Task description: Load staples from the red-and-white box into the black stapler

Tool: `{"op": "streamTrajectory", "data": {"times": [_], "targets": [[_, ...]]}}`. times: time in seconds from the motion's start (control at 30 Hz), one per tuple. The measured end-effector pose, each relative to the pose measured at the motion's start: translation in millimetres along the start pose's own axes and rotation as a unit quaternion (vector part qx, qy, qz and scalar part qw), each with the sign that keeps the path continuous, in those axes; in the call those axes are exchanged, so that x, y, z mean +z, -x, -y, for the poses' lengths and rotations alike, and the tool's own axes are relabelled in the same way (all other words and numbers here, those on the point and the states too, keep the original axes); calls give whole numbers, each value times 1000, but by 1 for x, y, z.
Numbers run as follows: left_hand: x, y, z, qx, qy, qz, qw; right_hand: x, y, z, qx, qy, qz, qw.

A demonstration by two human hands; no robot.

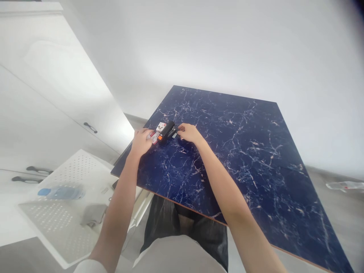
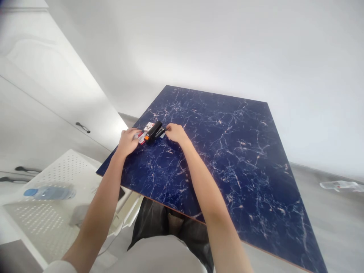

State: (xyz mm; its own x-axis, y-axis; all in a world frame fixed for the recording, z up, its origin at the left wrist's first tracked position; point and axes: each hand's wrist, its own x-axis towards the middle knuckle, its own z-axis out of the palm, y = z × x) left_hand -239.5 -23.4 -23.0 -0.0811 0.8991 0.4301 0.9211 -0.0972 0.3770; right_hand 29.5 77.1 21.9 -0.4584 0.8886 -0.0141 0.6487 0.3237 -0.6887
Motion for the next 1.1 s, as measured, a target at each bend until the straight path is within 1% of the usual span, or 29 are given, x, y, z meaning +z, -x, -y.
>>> {"op": "streamTrajectory", "data": {"times": [0.07, 0.17, 0.23, 0.3, 0.33, 0.4, 0.43, 0.47, 0.5, 0.53, 0.57, 0.63, 0.7, 0.73, 0.8, 0.9, 1.0, 1.1], "targets": [[0, 2, -1, 6, -7, 6, 1000, 1, 2, 4, -11, -2, 17, 1000], [-7, 3, 1, 21, 8, 16, 1000, -2, 7, 15, -18, 8, 21, 1000], [-15, 3, 4, 30, 32, 43, 998, -11, 15, 25, -24, 17, 16, 999], [-23, 3, 4, 8, 39, 49, 998, -25, 29, 35, -47, 12, 8, 999], [-27, 4, 2, -13, 35, 29, 999, -32, 37, 39, -66, 1, 3, 998], [-33, 7, -9, -48, 29, -57, 997, -46, 56, 42, -94, -21, -6, 995], [-34, 9, -18, -45, 35, -105, 993, -51, 66, 41, -97, -23, -10, 995], [-34, 11, -28, -27, 46, -141, 989, -54, 76, 37, -94, -19, -10, 995], [-33, 14, -39, 4, 58, -160, 985, -56, 85, 31, -89, -10, -9, 996], [-31, 17, -50, 47, 68, -151, 985, -56, 94, 23, -83, 0, -6, 997], [-27, 21, -61, 90, 69, -124, 986, -55, 103, 14, -78, 6, -4, 997], [-19, 26, -76, 160, 43, -46, 985, -52, 122, -6, -67, 16, -1, 998], [-12, 29, -84, 193, -5, 15, 981, -49, 140, -25, -71, 14, 5, 997], [-9, 29, -86, 194, -30, 27, 980, -49, 149, -34, -77, 10, 7, 997], [-5, 28, -88, 178, -72, 26, 981, -53, 166, -48, -87, 3, -3, 996], [-1, 24, -96, 172, -96, 22, 980, -62, 182, -67, -82, -6, -33, 996], [6, 19, -107, 188, -101, 32, 976, -69, 187, -85, -62, -23, -97, 993], [12, 12, -111, 174, -101, 23, 979, -70, 187, -100, -48, -34, -154, 986]]}}
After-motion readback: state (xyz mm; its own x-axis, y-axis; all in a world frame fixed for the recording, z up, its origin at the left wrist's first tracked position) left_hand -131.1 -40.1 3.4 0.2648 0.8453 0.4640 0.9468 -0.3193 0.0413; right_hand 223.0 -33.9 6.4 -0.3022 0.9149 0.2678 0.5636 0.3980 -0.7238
